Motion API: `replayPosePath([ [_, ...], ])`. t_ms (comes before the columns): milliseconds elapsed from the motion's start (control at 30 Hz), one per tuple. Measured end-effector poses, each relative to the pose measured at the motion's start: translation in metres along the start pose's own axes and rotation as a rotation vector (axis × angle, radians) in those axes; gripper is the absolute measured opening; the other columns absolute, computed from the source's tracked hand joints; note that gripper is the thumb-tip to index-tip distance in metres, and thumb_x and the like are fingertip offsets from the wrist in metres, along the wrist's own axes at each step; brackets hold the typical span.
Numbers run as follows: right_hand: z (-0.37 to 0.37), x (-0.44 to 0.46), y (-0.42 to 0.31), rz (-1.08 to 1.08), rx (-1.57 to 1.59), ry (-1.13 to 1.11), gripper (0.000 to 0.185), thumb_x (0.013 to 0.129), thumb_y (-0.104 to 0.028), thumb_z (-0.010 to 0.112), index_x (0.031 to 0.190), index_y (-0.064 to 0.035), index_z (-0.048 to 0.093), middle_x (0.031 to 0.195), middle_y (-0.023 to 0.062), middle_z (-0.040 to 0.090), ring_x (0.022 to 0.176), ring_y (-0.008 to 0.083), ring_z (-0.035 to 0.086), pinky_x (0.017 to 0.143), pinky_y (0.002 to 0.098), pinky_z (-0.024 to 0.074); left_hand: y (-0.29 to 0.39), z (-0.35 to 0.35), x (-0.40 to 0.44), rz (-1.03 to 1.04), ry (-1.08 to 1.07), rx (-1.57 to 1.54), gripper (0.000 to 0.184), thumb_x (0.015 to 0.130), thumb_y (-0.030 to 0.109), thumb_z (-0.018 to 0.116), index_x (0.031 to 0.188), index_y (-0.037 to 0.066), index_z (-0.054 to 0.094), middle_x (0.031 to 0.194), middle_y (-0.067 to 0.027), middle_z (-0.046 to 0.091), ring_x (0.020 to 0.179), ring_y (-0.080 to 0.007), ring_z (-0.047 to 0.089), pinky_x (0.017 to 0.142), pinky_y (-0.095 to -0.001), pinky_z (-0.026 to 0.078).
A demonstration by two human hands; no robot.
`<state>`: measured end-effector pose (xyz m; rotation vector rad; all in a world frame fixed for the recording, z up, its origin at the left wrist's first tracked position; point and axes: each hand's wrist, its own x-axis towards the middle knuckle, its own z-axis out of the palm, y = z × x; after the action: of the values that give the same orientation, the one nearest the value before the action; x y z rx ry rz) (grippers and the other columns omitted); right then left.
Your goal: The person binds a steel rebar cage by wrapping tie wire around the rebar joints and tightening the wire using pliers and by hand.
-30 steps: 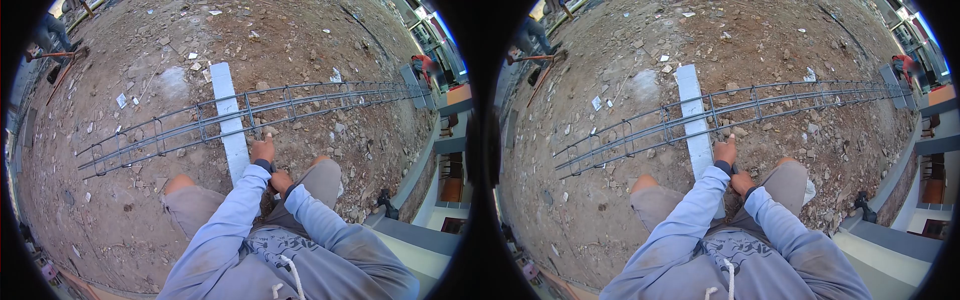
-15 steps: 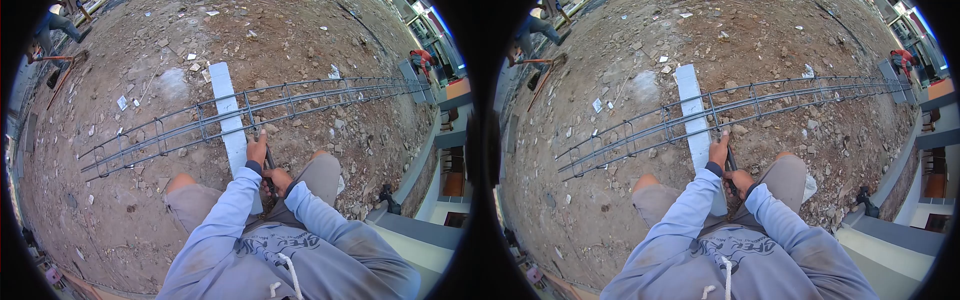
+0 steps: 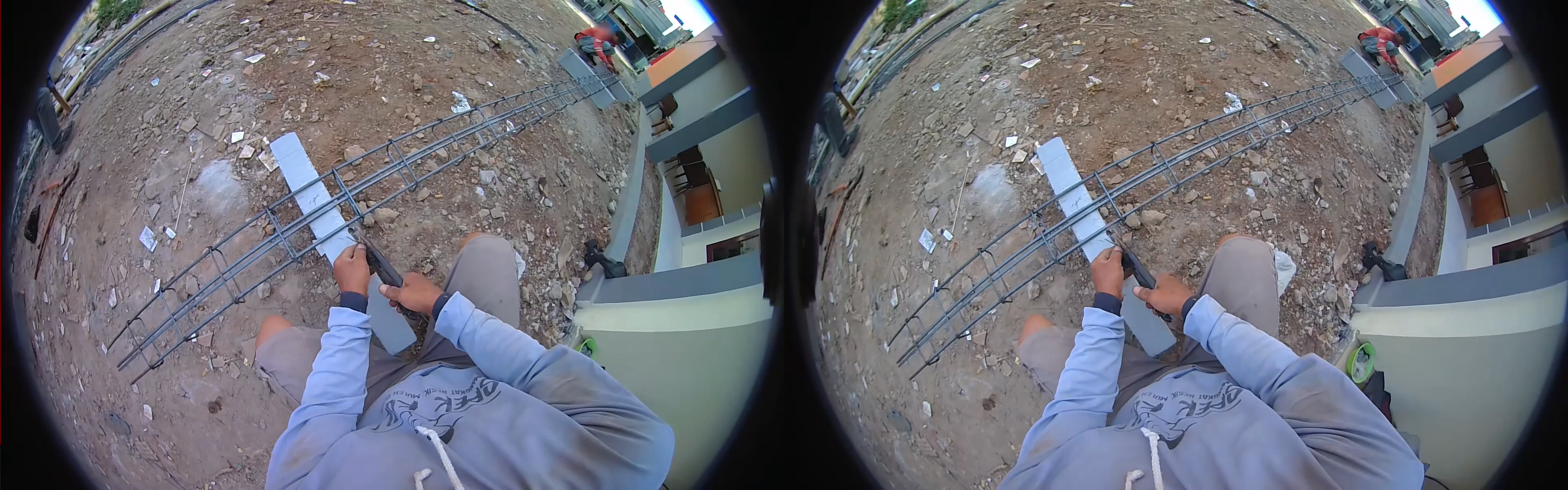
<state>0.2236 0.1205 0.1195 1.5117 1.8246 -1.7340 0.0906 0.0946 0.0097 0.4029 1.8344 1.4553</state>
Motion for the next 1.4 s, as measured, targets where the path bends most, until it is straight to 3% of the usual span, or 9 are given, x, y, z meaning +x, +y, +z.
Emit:
replayPosePath([
  [400,0.047,-0.024,-0.011,-0.114,-0.261,0.117,0.045,0.082,-0.042,0.058,0.105,-0.0032,0.059,0.083,0.0183,0.062,0.081,0.0298,0.06,0.073,0.0373,0.0447,-0.008,-0.06,-0.013,-0.149,-0.088,-0.245,0.022,0.084,0.015,0.05,0.079,-0.004,0.06,0.072,-0.0065,0.058,0.057,-0.0149,0.057,0.041,-0.0301,0.05],
  [567,0.082,-0.04,-0.034,-0.25,-0.698,0.329,0.063,0.08,-0.047,0.056,0.122,-0.0005,0.046,0.097,0.0256,0.06,0.092,0.0392,0.058,0.08,0.0447,0.045,0.017,-0.065,-0.022,-0.5,-0.106,-0.805,0.033,0.087,0.024,0.034,0.094,-0.002,0.052,0.078,-0.0125,0.061,0.068,-0.0249,0.058,0.065,-0.0365,0.049],
  [667,0.078,-0.066,-0.072,-0.344,-0.811,0.102,0.069,0.079,-0.048,0.056,0.127,-0.0009,0.041,0.098,0.0239,0.059,0.094,0.0372,0.058,0.082,0.0456,0.0447,0.017,-0.084,-0.025,-0.566,-0.173,-0.893,0.038,0.088,0.034,0.035,0.089,0.002,0.054,0.08,-0.01,0.06,0.073,-0.0218,0.056,0.066,-0.0332,0.048],
  [733,0.054,-0.076,-0.085,-0.513,-0.733,0.07,0.065,0.08,-0.045,0.057,0.126,-0.0007,0.043,0.099,0.0219,0.059,0.095,0.0357,0.058,0.082,0.0446,0.045,0.001,-0.098,-0.016,-0.555,-0.416,-1.024,0.038,0.089,0.036,0.036,0.087,0.003,0.054,0.079,-0.0091,0.059,0.071,-0.0203,0.056,0.066,-0.0334,0.048],
  [867,-0.063,-0.105,-0.103,-0.981,-0.355,0.449,0.046,0.085,-0.03,0.059,0.118,0.0001,0.052,0.104,0.0178,0.059,0.094,0.0279,0.06,0.081,0.036,0.0477,0.011,-0.111,-0.021,-0.506,-0.213,-1.005,0.037,0.089,0.033,0.039,0.09,0.001,0.055,0.079,-0.0089,0.06,0.073,-0.0198,0.059,0.069,-0.0328,0.051],
  [967,-0.172,-0.12,-0.074,-0.68,0.114,0.925,0.044,0.082,-0.028,0.063,0.115,-0.0017,0.055,0.094,0.0156,0.063,0.083,0.0198,0.063,0.07,0.0297,0.0508,0.023,-0.121,-0.019,-0.413,-0.167,-0.923,0.036,0.091,0.032,0.039,0.094,-0.001,0.055,0.084,-0.0094,0.06,0.079,-0.02,0.06,0.073,-0.0323,0.052],
  [1067,-0.243,-0.084,0.024,-0.173,0.06,1.235,0.058,0.077,-0.033,0.066,0.123,-0.0019,0.048,0.106,0.0202,0.061,0.094,0.03,0.061,0.083,0.0351,0.0476,0.041,-0.117,-0.016,-0.406,-0.123,-0.904,0.035,0.092,0.031,0.039,0.096,0.0,0.055,0.087,-0.0093,0.06,0.08,-0.0199,0.06,0.074,-0.032,0.052],
  [1200,-0.216,0.012,0.211,0.488,-0.151,1.157,0.104,0.061,-0.05,0.075,0.138,-0.0016,0.024,0.125,0.0319,0.042,0.117,0.0413,0.045,0.097,0.0415,0.0387,0.058,-0.096,-0.009,-0.416,-0.063,-0.904,0.036,0.092,0.031,0.039,0.097,0.0,0.055,0.088,-0.009,0.06,0.08,-0.0196,0.06,0.074,-0.0311,0.052],
  [1400,-0.156,0.052,0.259,0.942,0.094,0.937,0.126,0.058,-0.048,0.077,0.142,-0.0108,-0.008,0.137,0.0326,0.019,0.121,0.051,0.033,0.1,0.0461,0.0342,0.08,-0.07,-0.012,-0.486,-0.023,-0.851,0.034,0.091,0.028,0.04,0.095,-0.001,0.057,0.082,-0.0095,0.062,0.074,-0.0195,0.061,0.072,-0.0311,0.053],
])
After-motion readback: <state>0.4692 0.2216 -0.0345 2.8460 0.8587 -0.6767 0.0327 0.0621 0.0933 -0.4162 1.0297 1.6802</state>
